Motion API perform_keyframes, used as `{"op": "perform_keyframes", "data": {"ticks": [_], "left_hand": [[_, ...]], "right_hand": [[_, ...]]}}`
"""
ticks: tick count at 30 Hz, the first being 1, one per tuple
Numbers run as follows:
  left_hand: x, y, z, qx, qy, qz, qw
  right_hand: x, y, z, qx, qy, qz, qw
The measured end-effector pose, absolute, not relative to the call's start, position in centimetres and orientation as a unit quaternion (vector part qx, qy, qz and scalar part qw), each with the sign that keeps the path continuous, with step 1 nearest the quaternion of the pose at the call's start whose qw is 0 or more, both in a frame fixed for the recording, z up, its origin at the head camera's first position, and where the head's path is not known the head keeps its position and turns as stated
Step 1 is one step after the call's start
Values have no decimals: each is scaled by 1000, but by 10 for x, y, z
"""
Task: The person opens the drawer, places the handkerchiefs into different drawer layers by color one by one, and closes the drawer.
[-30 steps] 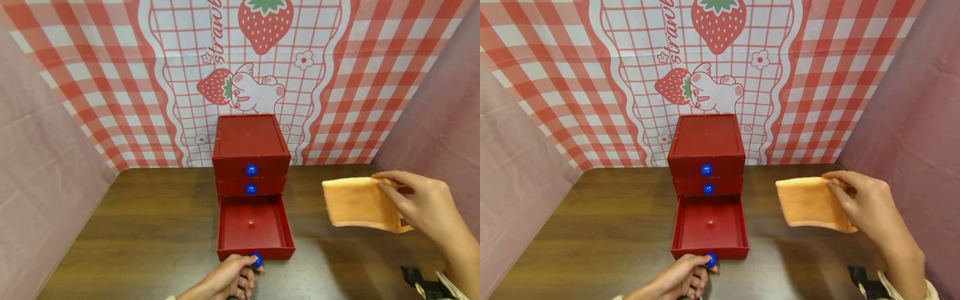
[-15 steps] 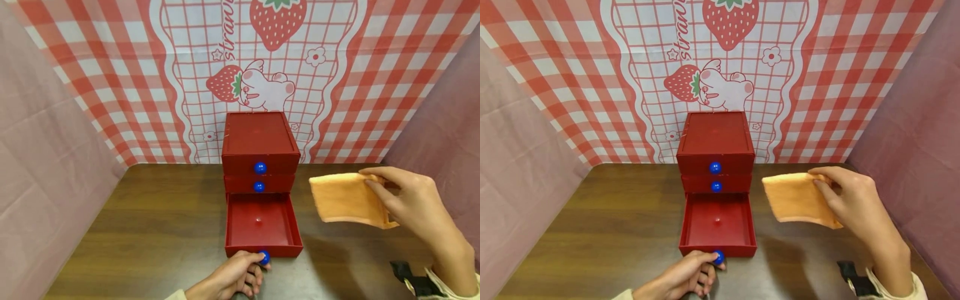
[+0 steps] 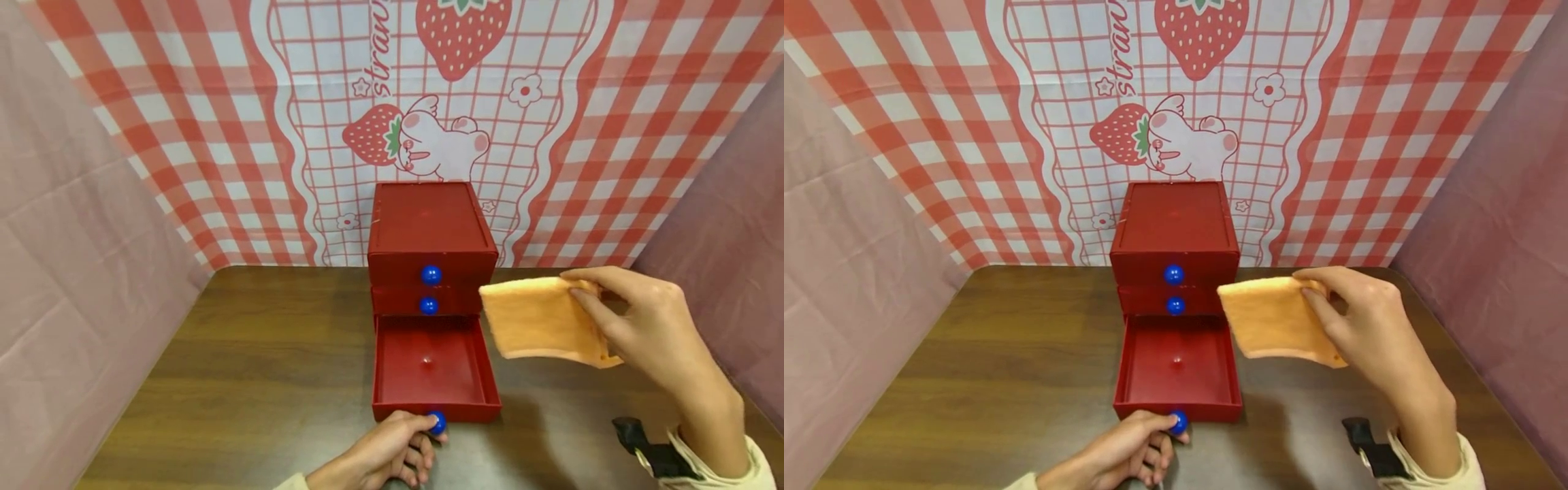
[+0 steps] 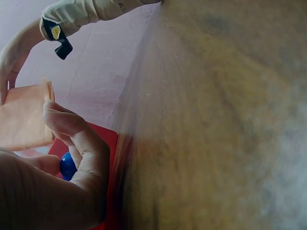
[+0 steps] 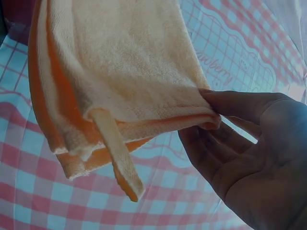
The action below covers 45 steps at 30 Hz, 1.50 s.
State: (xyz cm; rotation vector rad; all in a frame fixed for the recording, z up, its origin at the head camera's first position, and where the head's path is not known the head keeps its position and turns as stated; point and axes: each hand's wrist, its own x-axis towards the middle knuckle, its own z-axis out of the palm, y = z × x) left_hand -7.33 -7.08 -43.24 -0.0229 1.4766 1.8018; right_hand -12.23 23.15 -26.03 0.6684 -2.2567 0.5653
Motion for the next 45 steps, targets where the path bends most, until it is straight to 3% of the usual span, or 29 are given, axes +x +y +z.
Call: {"op": "perform_keyframes", "data": {"ticks": [7, 17, 45], "left_hand": [[-73, -71, -432, -6, 581, 710, 398], [-73, -72, -432, -2, 581, 708, 401], [-73, -71, -430, 2, 584, 704, 404]], "right_hand": [[-127, 214, -259, 300, -858, 225, 350], [-128, 177, -268, 344, -851, 253, 306], [-139, 130, -305, 384, -820, 337, 259]]}}
